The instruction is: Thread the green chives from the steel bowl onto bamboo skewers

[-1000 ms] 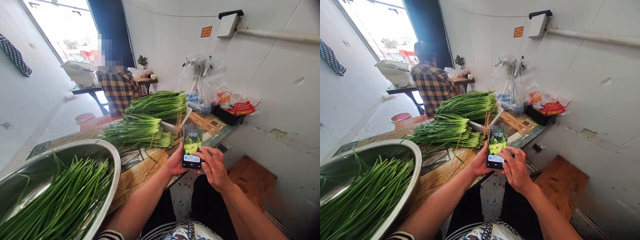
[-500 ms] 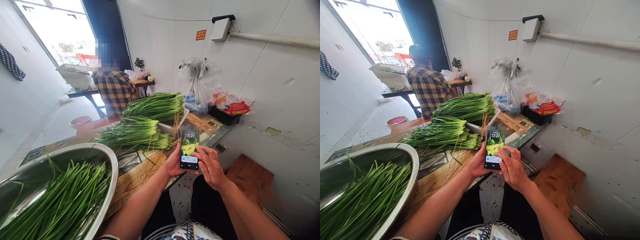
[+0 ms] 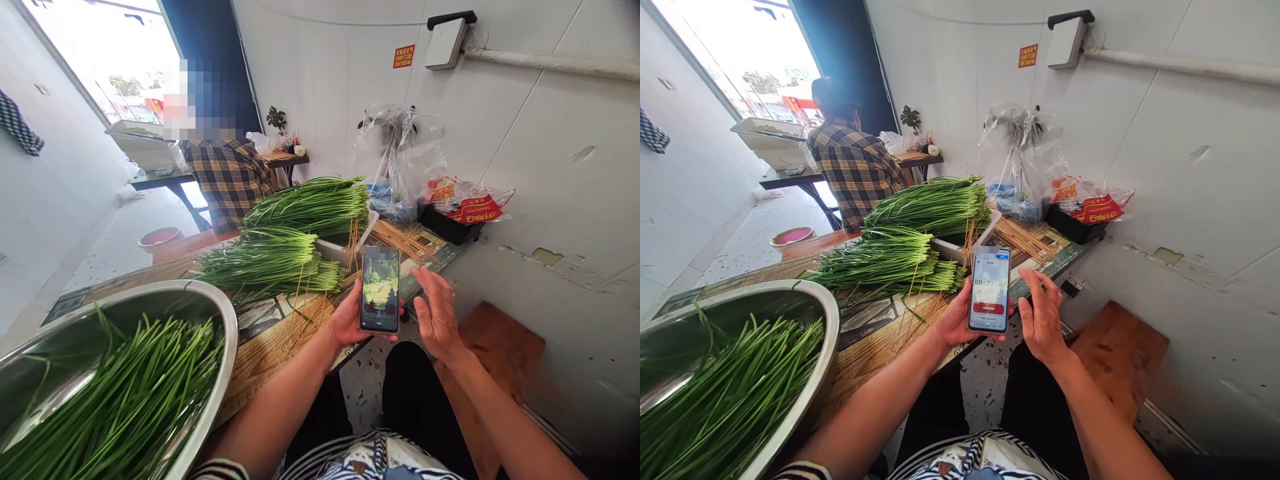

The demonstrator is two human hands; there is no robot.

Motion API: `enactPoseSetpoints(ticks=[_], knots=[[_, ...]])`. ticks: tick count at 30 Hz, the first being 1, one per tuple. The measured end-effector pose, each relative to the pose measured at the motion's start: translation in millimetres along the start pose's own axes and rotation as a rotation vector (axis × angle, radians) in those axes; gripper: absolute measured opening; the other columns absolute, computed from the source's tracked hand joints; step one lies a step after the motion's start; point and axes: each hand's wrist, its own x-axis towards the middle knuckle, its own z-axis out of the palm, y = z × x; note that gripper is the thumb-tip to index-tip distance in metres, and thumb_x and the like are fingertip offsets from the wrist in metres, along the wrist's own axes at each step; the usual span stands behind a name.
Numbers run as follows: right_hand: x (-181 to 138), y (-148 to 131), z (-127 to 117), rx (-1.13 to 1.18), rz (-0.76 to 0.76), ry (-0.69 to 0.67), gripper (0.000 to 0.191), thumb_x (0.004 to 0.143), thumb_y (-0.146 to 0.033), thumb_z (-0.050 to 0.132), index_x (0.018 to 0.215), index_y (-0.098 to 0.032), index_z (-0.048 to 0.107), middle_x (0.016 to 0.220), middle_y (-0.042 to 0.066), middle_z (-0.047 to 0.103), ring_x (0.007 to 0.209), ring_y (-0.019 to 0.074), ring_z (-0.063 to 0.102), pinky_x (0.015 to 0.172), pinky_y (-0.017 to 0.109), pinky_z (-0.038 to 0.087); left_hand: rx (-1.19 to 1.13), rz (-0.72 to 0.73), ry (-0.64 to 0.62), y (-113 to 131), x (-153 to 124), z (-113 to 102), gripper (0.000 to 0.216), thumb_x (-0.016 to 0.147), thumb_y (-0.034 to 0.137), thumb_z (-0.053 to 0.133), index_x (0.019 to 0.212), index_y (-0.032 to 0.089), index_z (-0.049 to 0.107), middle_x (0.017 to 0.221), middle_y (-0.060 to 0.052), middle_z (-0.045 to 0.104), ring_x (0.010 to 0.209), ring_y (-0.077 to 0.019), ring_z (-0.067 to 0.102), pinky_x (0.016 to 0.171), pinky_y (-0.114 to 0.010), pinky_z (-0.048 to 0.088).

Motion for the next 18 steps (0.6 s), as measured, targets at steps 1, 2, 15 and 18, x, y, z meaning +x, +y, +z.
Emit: enactPoseSetpoints(ticks=[1,2,15,18], knots=[[-2.1,-0.3,-0.1,0.009,0.001,0.006,0.055,0.096,-0.027,0.034,0.149,-0.027,0.02,0.137,0.008,0.051,0.129,0.0265,0.035,0.104,0.054,0.028,0.001,0.002,0.001,0.0,-0.1,0.2,0.077,0.086,0.068,0.018,0.13,0.013,0.049,0.123,-0.02,0.058,0.108,-0.0326,0.058,0.079,-0.053,0.05],[-3.7,-0.4,0.0,0.018,-0.002,0.012,0.055,0.096,-0.026,0.034,0.149,-0.027,0.02,0.137,0.008,0.051,0.129,0.0265,0.035,0.104,0.053,0.028,0.001,0.001,0.0,0.0,-0.2,0.5,0.077,0.086,0.068,0.018,0.13,0.013,0.049,0.123,-0.02,0.058,0.108,-0.0324,0.058,0.08,-0.053,0.05],[-15.9,-5.9,1.0,0.092,-0.027,0.027,0.055,0.094,-0.023,0.037,0.148,-0.026,0.025,0.13,0.007,0.057,0.125,0.0265,0.04,0.102,0.052,0.034,-0.01,0.0,0.016,1.1,-2.7,6.7,0.075,0.088,0.065,0.017,0.133,0.013,0.047,0.122,-0.019,0.059,0.109,-0.0319,0.057,0.08,-0.053,0.05],[-19.1,-5.7,1.5,0.102,-0.017,0.047,0.053,0.094,-0.022,0.037,0.147,-0.025,0.027,0.128,0.008,0.057,0.123,0.0263,0.042,0.102,0.053,0.036,-0.01,0.0,0.013,1.4,-2.8,8.0,0.075,0.087,0.065,0.018,0.132,0.013,0.047,0.121,-0.019,0.06,0.108,-0.0318,0.057,0.08,-0.052,0.05]])
